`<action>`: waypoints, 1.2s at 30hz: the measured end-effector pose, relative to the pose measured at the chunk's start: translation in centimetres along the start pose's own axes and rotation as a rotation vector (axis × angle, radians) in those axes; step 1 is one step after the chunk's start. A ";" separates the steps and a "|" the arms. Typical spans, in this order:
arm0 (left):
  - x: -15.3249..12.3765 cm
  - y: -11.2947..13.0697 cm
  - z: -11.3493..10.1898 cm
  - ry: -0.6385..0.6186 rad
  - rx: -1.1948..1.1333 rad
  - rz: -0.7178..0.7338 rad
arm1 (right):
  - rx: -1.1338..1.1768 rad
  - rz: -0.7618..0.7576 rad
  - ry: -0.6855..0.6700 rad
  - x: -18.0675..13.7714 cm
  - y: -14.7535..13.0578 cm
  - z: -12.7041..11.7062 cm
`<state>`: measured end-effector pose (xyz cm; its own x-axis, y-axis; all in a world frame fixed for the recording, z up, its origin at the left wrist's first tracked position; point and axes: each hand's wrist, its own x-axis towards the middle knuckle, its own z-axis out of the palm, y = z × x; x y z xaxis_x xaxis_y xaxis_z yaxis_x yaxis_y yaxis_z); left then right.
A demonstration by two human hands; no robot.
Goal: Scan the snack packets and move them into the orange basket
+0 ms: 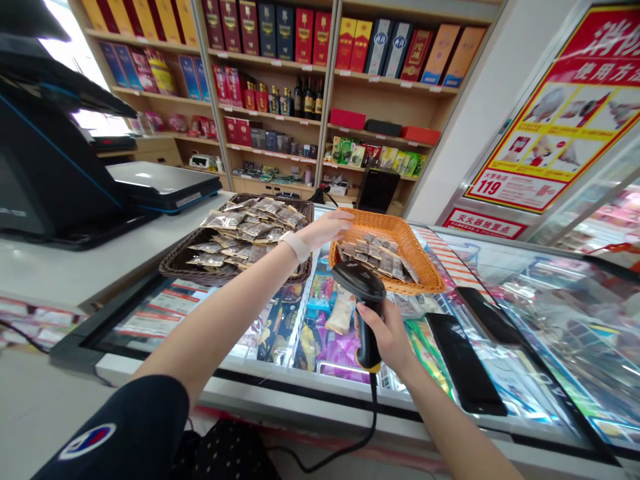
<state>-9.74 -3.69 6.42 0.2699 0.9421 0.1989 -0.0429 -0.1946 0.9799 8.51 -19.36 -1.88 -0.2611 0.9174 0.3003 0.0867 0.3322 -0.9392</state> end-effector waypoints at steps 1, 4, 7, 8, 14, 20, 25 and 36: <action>-1.5 0.8 -1.1 0.024 0.099 0.039 | -0.001 0.001 0.002 0.0 0.0 0.0; -6.7 3.0 -4.6 0.189 0.499 0.207 | 0.001 0.006 -0.006 -0.1 0.1 0.1; -11.9 3.9 -7.2 0.457 0.986 0.155 | -0.017 0.004 0.000 -0.1 0.1 0.3; -13.2 3.9 -7.7 0.497 1.101 0.099 | -0.028 0.001 0.004 -0.1 0.0 0.3; -14.4 1.3 -7.3 0.420 1.445 -0.157 | -0.057 -0.018 -0.069 -0.2 0.0 0.6; -11.9 -0.3 -5.3 0.384 1.538 -0.288 | -0.023 -0.033 -0.205 -0.5 -0.2 0.3; -12.0 -0.5 -5.3 0.391 1.383 -0.212 | 0.010 -0.003 -0.221 -0.6 -0.5 0.2; -14.5 -2.4 -3.5 0.643 0.729 0.441 | 0.114 0.013 -0.238 -0.9 -1.2 0.4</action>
<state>-16.95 -15.90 1.27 -0.1966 0.6740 0.7121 0.6309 -0.4690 0.6181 8.32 -20.68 -1.11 -0.4811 0.8394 0.2527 -0.0137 0.2810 -0.9596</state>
